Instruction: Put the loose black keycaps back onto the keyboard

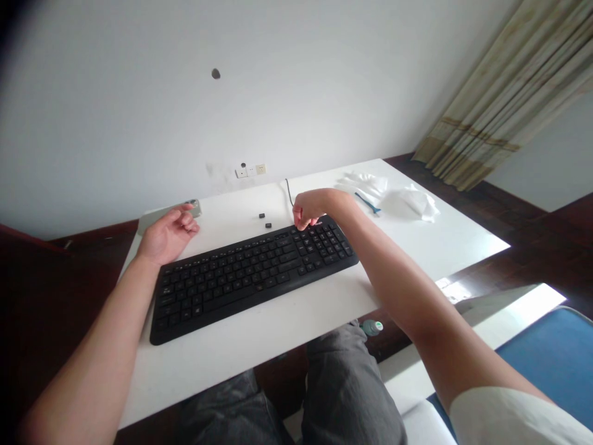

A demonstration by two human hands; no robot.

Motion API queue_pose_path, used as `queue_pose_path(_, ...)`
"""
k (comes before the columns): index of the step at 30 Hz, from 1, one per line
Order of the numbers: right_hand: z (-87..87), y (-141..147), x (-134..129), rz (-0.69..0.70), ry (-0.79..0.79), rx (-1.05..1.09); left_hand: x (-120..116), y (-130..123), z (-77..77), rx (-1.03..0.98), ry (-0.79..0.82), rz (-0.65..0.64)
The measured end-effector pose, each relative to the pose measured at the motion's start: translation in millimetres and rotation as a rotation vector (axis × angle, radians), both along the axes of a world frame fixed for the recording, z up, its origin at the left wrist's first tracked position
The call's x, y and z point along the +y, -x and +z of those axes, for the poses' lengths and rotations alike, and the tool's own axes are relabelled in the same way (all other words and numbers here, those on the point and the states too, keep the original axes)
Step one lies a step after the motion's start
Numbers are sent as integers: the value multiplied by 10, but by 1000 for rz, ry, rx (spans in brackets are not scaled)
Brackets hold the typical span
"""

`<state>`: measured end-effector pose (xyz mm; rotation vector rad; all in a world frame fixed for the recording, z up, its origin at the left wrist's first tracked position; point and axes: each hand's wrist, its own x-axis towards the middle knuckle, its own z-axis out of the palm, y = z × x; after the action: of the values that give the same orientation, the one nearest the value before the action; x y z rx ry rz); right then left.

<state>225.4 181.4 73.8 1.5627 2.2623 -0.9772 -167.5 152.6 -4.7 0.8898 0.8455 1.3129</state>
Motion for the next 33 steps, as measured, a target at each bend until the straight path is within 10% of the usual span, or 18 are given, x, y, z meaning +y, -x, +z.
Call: queue_pose_path(33,-280,-138,56,190,-9,196,8,-13,-25,-39,-10,-5)
